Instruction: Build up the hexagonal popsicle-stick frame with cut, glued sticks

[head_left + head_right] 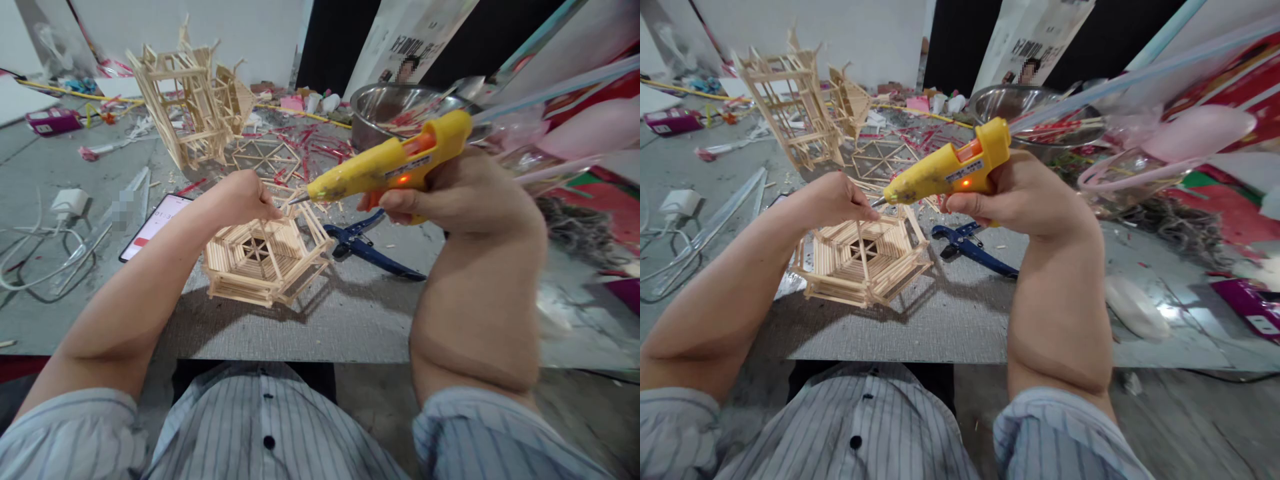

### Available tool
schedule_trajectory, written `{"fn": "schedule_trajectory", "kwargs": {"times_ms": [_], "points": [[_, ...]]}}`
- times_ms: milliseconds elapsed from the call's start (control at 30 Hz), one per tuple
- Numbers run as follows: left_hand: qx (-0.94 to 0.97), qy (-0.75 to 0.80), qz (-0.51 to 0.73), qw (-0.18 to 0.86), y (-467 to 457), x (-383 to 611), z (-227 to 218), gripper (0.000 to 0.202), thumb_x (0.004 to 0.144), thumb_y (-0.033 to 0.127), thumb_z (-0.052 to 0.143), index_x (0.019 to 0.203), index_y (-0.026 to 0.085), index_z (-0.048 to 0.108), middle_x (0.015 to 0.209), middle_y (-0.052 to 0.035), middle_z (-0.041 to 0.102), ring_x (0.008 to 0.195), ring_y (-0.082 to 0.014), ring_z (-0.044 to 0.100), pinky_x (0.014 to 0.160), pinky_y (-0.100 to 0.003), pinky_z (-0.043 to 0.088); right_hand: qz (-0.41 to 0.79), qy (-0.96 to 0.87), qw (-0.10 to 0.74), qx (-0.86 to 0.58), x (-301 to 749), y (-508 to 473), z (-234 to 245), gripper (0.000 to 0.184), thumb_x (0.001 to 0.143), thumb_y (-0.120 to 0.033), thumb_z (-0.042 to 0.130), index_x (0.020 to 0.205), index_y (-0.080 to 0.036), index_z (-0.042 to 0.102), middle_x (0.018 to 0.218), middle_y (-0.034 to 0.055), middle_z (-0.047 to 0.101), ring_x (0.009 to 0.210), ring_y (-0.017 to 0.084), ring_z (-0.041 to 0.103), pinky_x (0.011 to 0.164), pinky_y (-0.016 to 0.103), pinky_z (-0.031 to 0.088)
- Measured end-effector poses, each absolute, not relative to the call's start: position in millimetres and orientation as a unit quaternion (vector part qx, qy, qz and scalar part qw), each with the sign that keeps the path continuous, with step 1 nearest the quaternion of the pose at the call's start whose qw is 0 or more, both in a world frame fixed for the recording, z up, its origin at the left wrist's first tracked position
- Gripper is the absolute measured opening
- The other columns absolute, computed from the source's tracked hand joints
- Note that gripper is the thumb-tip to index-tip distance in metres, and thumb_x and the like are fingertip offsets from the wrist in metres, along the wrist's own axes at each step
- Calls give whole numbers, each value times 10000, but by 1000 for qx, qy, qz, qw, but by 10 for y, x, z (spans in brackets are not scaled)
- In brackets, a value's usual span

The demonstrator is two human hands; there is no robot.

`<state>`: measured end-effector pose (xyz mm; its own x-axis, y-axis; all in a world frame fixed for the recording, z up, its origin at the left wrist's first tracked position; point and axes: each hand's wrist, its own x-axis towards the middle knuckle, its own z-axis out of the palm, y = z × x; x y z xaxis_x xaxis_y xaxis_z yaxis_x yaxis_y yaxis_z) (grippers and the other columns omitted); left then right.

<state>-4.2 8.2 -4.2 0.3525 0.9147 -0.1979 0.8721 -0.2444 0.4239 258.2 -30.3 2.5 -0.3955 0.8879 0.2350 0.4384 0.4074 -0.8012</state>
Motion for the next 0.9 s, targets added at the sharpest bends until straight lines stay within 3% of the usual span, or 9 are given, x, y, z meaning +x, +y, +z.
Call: {"fn": "schedule_trajectory", "kwargs": {"times_ms": [167,367,900], "points": [[791,564,51,232,95,-52,-64,279,790,344,673,815,93,793,512,30,436,595,-101,339,629,-269,297,351,-761,348,-420,2614,-286,-5,383,699,-596,814,775,-242,690,623,4,584,547,127,519,430,250,402],[788,570,50,229,81,-26,-42,257,784,339,677,797,107,786,503,36,425,588,-98,348,623,-260,299,359,-759,354,-413,2580,-287,16,379,675,-584,836,732,-242,683,555,-24,555,455,83,435,371,228,346],[801,557,23,218,81,-59,-33,341,835,390,622,713,90,732,527,36,284,599,-94,281,627,-283,261,349,-762,361,-410,2552,-283,27,456,636,-648,822,699,-223,669,522,-28,548,428,73,430,359,215,339]]}}
